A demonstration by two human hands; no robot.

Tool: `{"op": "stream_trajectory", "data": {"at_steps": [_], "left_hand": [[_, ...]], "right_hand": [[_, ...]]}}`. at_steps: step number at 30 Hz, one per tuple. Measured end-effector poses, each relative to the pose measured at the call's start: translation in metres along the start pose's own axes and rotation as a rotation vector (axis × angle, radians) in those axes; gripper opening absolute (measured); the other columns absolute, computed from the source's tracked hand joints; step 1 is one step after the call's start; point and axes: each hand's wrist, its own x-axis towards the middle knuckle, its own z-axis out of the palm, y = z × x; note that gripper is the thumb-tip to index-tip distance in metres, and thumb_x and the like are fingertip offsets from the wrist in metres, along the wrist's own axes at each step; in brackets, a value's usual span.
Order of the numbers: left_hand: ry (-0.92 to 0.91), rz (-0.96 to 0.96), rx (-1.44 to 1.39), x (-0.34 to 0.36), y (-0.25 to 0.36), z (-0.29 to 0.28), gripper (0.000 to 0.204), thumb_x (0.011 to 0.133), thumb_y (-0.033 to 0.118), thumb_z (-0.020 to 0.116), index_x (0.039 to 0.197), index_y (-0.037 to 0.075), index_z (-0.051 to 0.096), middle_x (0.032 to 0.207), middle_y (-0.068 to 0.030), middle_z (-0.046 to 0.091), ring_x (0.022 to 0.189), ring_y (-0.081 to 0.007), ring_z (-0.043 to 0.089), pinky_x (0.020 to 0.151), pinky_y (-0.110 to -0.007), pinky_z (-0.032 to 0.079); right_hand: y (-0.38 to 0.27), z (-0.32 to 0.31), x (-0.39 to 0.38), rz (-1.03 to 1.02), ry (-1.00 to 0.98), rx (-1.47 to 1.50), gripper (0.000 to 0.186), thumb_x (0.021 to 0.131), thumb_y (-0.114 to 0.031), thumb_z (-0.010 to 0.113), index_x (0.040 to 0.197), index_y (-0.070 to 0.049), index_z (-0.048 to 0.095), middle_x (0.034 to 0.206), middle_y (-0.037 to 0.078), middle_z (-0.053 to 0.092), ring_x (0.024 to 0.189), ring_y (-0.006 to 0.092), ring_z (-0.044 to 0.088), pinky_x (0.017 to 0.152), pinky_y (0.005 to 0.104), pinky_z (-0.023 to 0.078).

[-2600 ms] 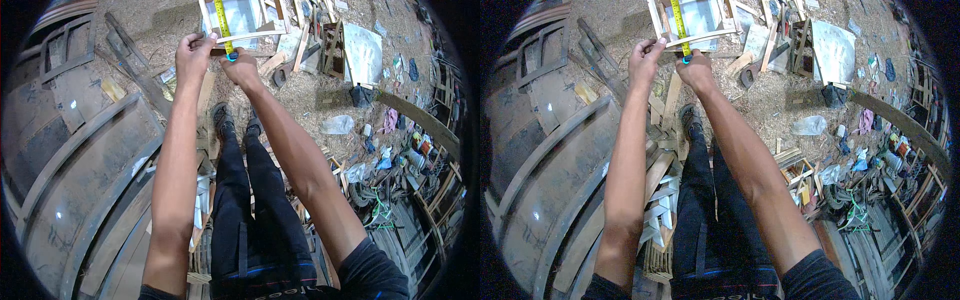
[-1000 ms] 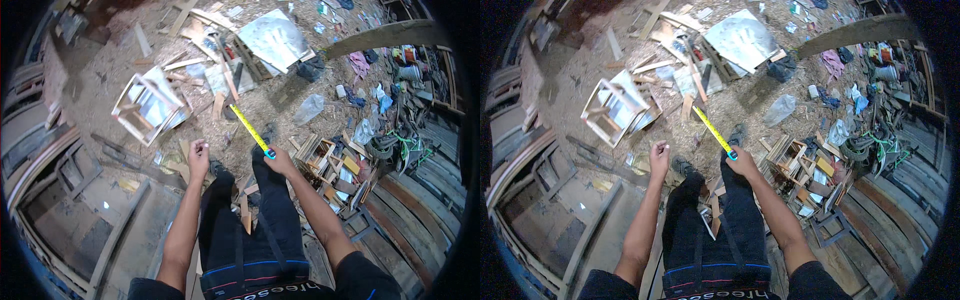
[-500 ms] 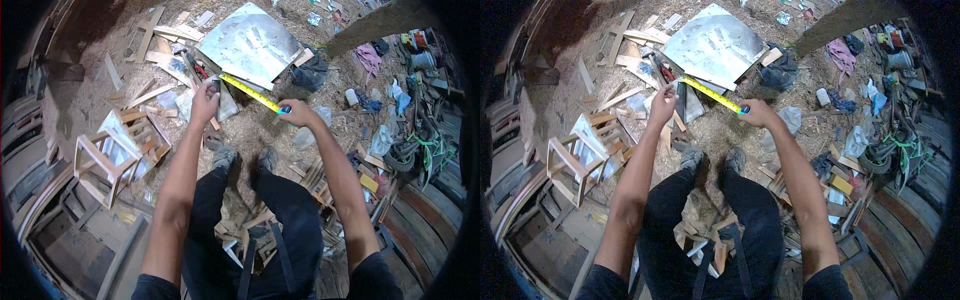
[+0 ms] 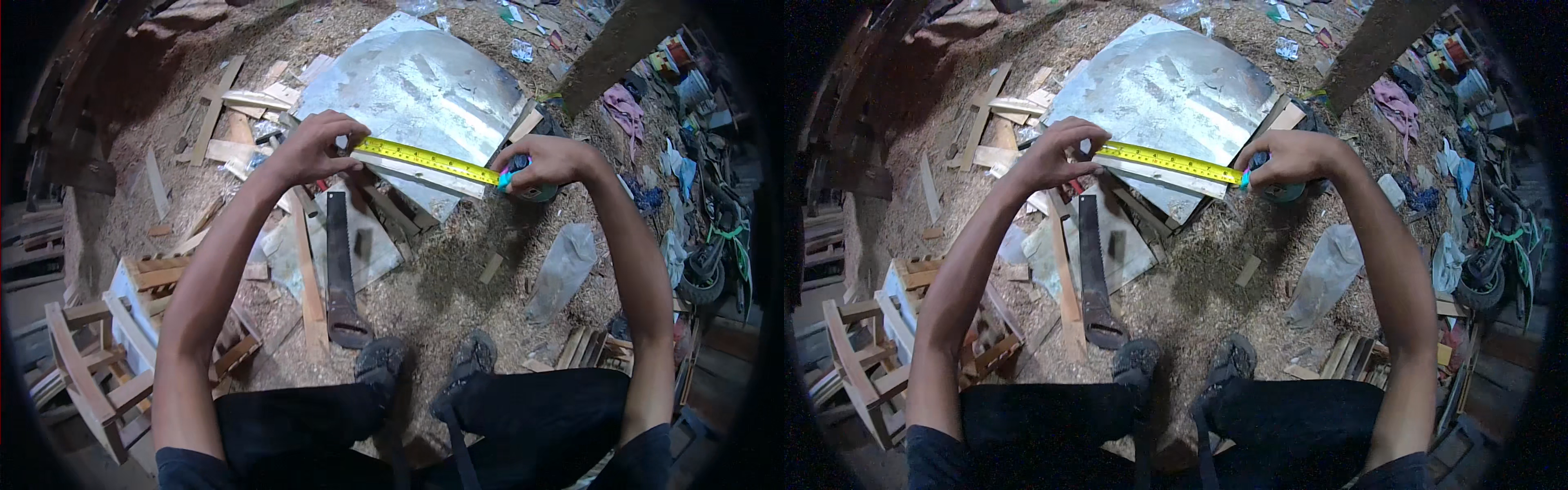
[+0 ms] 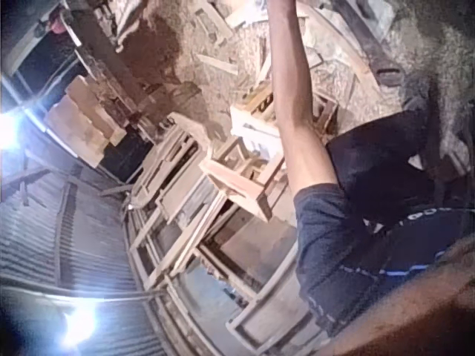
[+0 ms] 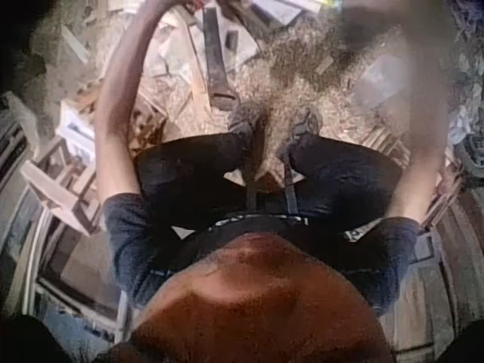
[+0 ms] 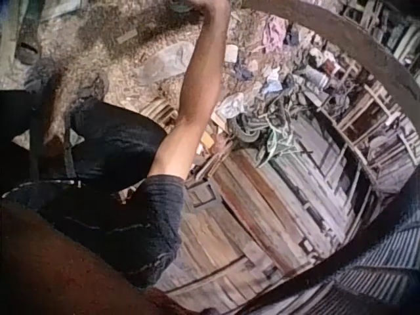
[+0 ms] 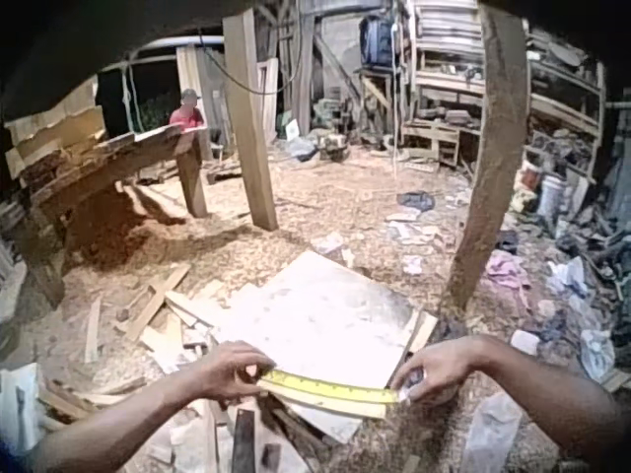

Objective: Measure, cut, and assemble small wooden pieces to create a frame structure.

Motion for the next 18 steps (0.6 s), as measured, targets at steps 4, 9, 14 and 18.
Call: {"op": "stream_trajectory", "data": {"at_steps": [4, 9, 14, 18], "left_hand": [[0.01, 0.01, -0.022, 0.004, -0.003, 0.006, 0.04, 0.073, 0.014, 0.082, 0.111, 0.006, 0.07, 0.106, -0.0118, 0.07, 0.103, -0.0304, 0.065, 0.092, -0.04, 0.05], [0.052, -0.02, 0.014, -0.006, -0.007, 0.015, 0.036, 0.075, 0.011, 0.083, 0.11, 0.008, 0.073, 0.111, -0.0087, 0.067, 0.097, -0.0205, 0.064, 0.08, -0.031, 0.055], [0.032, -0.029, 0.012, -0.001, -0.008, 0.01, 0.036, 0.073, 0.013, 0.084, 0.108, 0.007, 0.073, 0.11, -0.0089, 0.067, 0.099, -0.0227, 0.064, 0.085, -0.034, 0.053], [-0.046, -0.107, 0.037, 0.003, 0.001, 0.005, 0.037, 0.072, 0.011, 0.084, 0.107, 0.006, 0.072, 0.106, -0.0081, 0.067, 0.099, -0.0229, 0.063, 0.087, -0.034, 0.052]], "right_hand": [[-0.001, -0.004, -0.001, 0.053, -0.002, -0.143, 0.051, 0.074, -0.027, 0.078, 0.121, -0.007, 0.07, 0.11, 0.009, 0.072, 0.101, 0.0181, 0.066, 0.091, 0.0318, 0.049], [-0.01, -0.003, -0.005, 0.128, -0.057, -0.099, 0.052, 0.074, -0.03, 0.078, 0.122, -0.01, 0.07, 0.115, 0.01, 0.071, 0.104, 0.0195, 0.065, 0.091, 0.033, 0.05], [0.007, -0.011, 0.002, 0.09, -0.063, -0.111, 0.049, 0.077, -0.031, 0.076, 0.122, -0.013, 0.07, 0.109, 0.008, 0.072, 0.098, 0.0171, 0.066, 0.084, 0.033, 0.052], [0.02, -0.012, 0.011, 0.108, -0.007, -0.101, 0.047, 0.077, -0.03, 0.076, 0.12, -0.013, 0.071, 0.106, 0.006, 0.073, 0.094, 0.016, 0.066, 0.082, 0.0323, 0.052]]}}
